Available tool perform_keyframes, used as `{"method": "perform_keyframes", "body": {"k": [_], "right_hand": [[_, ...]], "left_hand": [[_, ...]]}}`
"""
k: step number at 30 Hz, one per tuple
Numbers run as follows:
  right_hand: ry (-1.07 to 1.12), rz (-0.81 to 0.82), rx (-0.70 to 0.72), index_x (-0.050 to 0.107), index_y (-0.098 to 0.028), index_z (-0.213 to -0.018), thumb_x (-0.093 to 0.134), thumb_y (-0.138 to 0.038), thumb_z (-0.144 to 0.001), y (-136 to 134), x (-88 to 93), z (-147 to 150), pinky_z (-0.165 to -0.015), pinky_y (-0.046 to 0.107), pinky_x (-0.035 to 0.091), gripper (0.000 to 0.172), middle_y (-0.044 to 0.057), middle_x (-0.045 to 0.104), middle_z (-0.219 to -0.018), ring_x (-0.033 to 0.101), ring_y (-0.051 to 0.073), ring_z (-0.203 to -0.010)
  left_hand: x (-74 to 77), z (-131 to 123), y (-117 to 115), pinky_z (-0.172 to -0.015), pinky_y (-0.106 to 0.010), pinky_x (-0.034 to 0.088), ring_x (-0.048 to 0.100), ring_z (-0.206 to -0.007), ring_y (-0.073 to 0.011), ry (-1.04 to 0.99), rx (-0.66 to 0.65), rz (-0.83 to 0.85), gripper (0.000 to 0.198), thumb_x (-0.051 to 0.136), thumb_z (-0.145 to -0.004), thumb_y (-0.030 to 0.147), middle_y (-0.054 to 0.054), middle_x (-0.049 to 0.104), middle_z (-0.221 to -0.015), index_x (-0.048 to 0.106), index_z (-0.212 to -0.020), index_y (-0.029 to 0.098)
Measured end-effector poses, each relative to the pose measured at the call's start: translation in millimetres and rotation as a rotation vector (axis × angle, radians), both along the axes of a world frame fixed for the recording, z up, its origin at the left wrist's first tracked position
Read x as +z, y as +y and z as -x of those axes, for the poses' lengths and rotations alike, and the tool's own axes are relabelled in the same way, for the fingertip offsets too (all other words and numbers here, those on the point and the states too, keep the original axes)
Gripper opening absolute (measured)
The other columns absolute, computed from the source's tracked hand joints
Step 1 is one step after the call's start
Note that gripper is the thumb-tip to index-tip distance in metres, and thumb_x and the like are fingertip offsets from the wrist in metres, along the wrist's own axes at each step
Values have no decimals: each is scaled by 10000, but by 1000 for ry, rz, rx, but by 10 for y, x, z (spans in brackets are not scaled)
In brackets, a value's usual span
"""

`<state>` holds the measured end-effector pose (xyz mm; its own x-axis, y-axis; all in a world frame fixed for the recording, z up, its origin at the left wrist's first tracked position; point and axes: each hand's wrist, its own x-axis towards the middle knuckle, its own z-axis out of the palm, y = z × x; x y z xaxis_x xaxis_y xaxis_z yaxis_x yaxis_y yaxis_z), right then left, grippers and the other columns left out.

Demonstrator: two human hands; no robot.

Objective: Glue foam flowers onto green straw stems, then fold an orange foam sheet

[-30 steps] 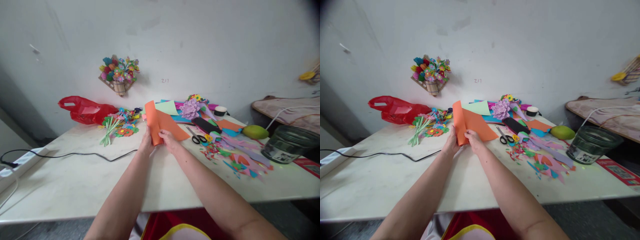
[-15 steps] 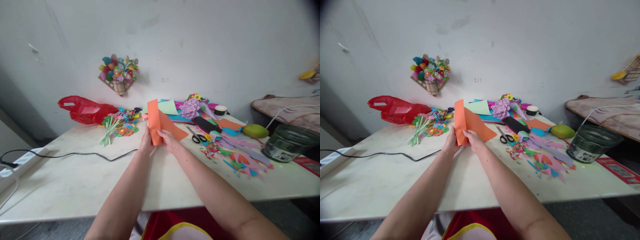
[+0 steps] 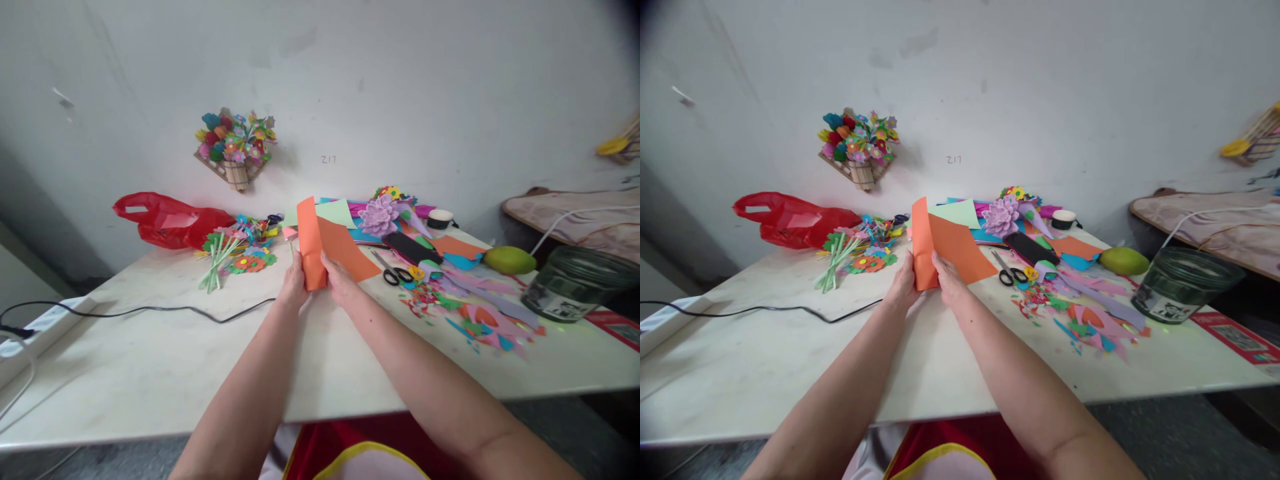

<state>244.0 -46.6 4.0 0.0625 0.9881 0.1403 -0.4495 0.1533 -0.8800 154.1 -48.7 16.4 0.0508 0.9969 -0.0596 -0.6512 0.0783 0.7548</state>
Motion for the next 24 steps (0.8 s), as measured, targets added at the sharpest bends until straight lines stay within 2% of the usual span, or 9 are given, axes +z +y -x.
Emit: {"method": "perform_keyframes", "body": {"k": [5, 12, 17, 20, 24], "right_hand": [[21, 17, -59, 668, -251, -1016, 680, -484, -684, 34, -35, 3, -964, 408, 447, 406, 48, 652, -1121, 508, 242, -1171], [200, -2, 87, 670, -194, -960, 676, -449, -696, 34, -62, 52, -974, 349, 436, 368, 65, 640, -1152, 529, 217, -1146], [196, 4, 48, 673, -197, -925, 650, -439, -725, 27, -76, 77, -965, 336, 427, 315, 54, 674, -1077, 555, 200, -1102], [153, 15, 29, 659, -199, -886, 648, -398, -719, 40, -105, 76, -892, 333, 462, 260, 44, 691, -1009, 588, 194, -1022], [59, 44, 27, 625, -201, -848, 612, -369, -728, 8, -83, 75, -752, 308, 489, 207, 17, 694, -865, 622, 167, -829]], "left_hand": [[18, -22, -19, -726, -331, 544, 662, -823, -216, -3, 13, 15, 358, 458, -868, 403, -138, 683, -970, 625, -951, 97], [24, -35, -13, -735, -335, 538, 656, -818, -215, 51, 51, 55, 347, 473, -857, 400, -112, 686, -905, 628, -963, 108], [27, -40, -19, -741, -340, 537, 651, -837, -220, 72, 42, 45, 380, 450, -858, 456, -105, 681, -900, 630, -910, 125], [7, -31, -15, -732, -334, 538, 652, -847, -228, 72, 29, 29, 412, 479, -828, 506, -108, 684, -872, 624, -913, 130], [-15, 5, -9, -732, -313, 537, 654, -856, -225, 44, -77, -23, 472, 484, -803, 559, -115, 686, -850, 621, -906, 120]]}}
